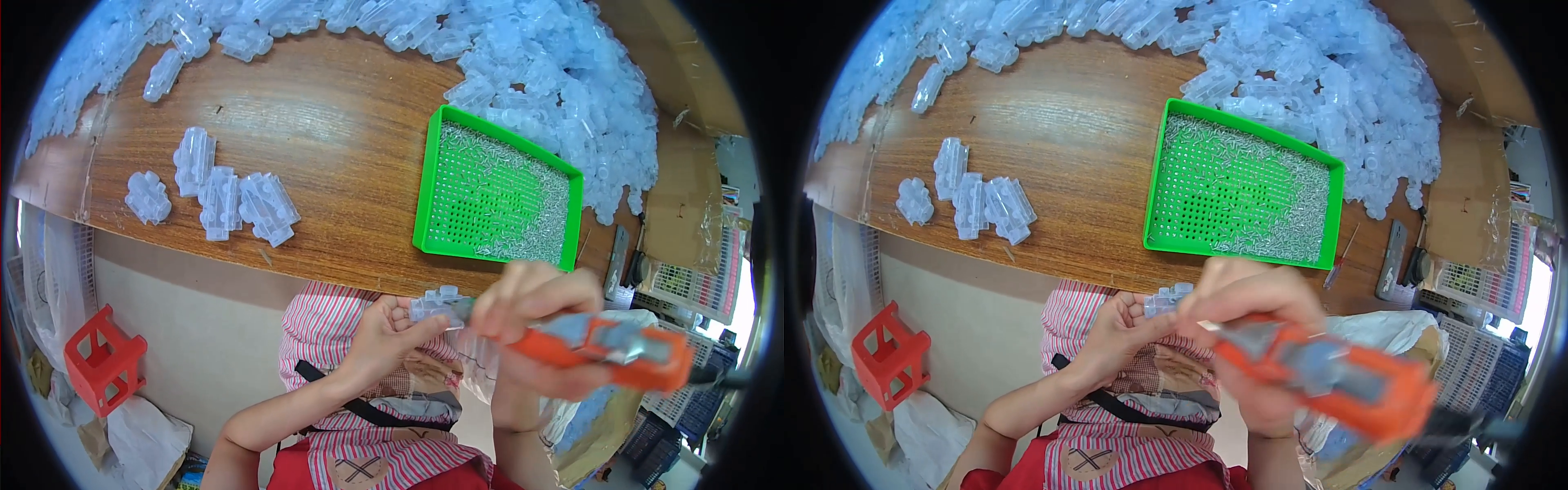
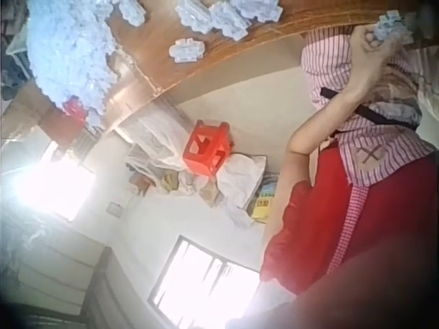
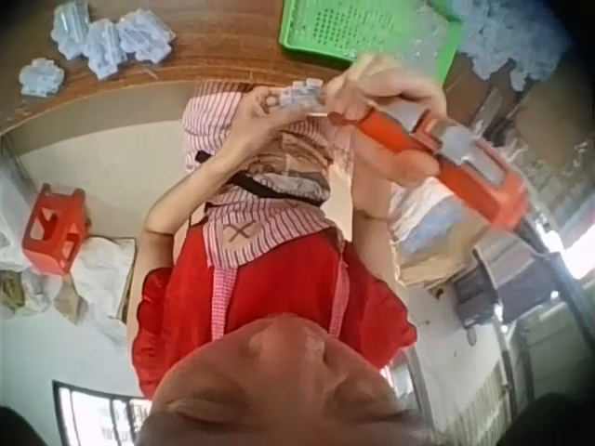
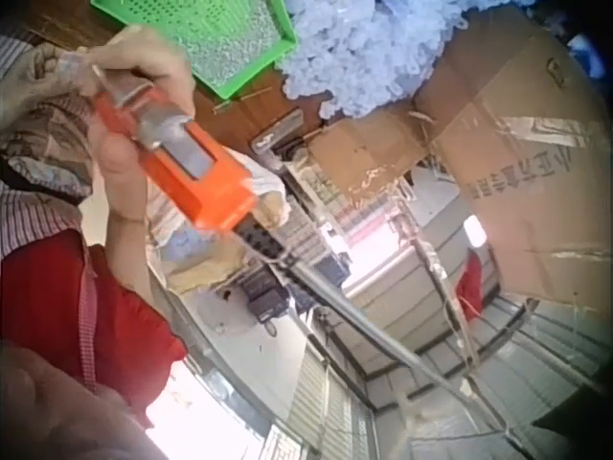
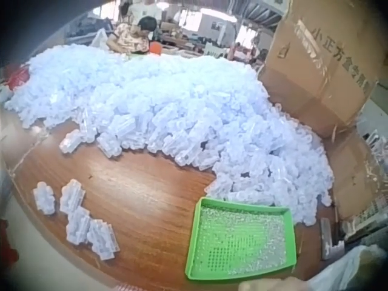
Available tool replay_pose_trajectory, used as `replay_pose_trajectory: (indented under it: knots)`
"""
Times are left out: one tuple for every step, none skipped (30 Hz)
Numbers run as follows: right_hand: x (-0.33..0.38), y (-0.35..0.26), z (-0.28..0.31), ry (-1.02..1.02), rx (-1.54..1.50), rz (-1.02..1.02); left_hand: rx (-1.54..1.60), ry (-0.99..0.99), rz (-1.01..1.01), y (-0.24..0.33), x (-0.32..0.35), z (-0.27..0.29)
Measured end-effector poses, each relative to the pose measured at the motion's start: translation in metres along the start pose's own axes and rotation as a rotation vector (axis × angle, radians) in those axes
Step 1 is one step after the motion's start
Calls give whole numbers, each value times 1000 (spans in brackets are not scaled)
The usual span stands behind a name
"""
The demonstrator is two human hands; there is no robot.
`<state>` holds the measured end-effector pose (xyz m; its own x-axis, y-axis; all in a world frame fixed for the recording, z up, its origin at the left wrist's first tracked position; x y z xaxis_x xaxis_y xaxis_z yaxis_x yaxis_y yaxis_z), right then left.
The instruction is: The person picks up plastic components, uses a power screwdriver to drive screws from a tray into them, and sets the finished pieces aside on the table.
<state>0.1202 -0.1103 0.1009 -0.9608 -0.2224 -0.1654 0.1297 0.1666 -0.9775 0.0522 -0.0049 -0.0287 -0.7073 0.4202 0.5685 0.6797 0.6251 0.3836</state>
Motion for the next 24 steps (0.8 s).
replay_pose_trajectory:
  knots:
    - [-5, -10, 5, 56, -58, 95, 7, 26, 0, -1, 2, 2]
    - [-12, -15, 12, 52, -49, 174, 15, 53, 2, -3, 4, 3]
    - [-18, -19, 20, 54, -39, 252, 5, 45, 5, -3, 7, 3]
    - [-23, -18, 27, 55, 1, 277, 14, 40, 18, -2, 9, 3]
    - [-25, -10, 34, 61, 8, 284, 23, 36, 31, -2, 11, 3]
    - [-28, -3, 37, 63, 6, 289, 14, 30, 3, 1, 14, 3]
    - [-30, 5, 39, 71, -20, 259, 7, 24, 6, 2, 15, 2]
    - [-31, 9, 41, 93, -3, 248, 13, 47, 21, 3, 17, 3]
    - [-31, 15, 41, 114, 8, 230, 21, 78, 37, 3, 19, 3]
    - [-31, 20, 41, 127, -9, 237, 19, 80, 43, 4, 20, 1]
    - [-31, 22, 40, 133, -11, 234, 14, 70, 41, 5, 19, -2]
    - [-31, 23, 39, 157, 10, 212, 10, 59, 40, 5, 19, -4]
    - [-32, 23, 39, 181, 30, 190, 9, 61, 48, 4, 19, -2]
    - [-32, 24, 39, 202, 46, 169, -22, 37, 92, 1, 20, -1]
    - [-32, 25, 40, 208, 45, 165, -54, 11, 134, -1, 20, -1]
    - [-32, 26, 41, 204, 52, 163, -56, 13, 140, -2, 20, -1]
    - [-32, 27, 41, 201, 60, 160, -61, 9, 135, -2, 21, -2]
    - [-32, 28, 41, 204, 58, 156, -65, 7, 128, -2, 21, -3]
    - [-31, 29, 41, 211, 61, 157, -66, 10, 132, -3, 21, -2]
    - [-31, 30, 41, 217, 64, 157, -77, 6, 128, -3, 20, -2]
    - [-31, 31, 42, 219, 64, 155, -88, 1, 124, -4, 19, -2]
    - [-31, 31, 41, 207, 71, 164, -87, 2, 127, -4, 19, -3]
    - [-31, 30, 41, 195, 78, 174, -94, -1, 130, -3, 19, -3]
    - [-31, 30, 41, 195, 78, 172, -101, -5, 131, -3, 19, -4]
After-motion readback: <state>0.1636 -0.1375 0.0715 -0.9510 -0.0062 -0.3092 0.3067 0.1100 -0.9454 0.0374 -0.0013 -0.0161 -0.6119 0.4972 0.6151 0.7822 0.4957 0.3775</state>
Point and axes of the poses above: each hand's wrist, its own x-axis away from the middle knuckle, its own z-axis out of the back of the hand, y = z × x, the point moved 5 cm from there along -x, towards the middle knuckle, and after that the axes turned 10 degrees about x, right-handed, at the moved point
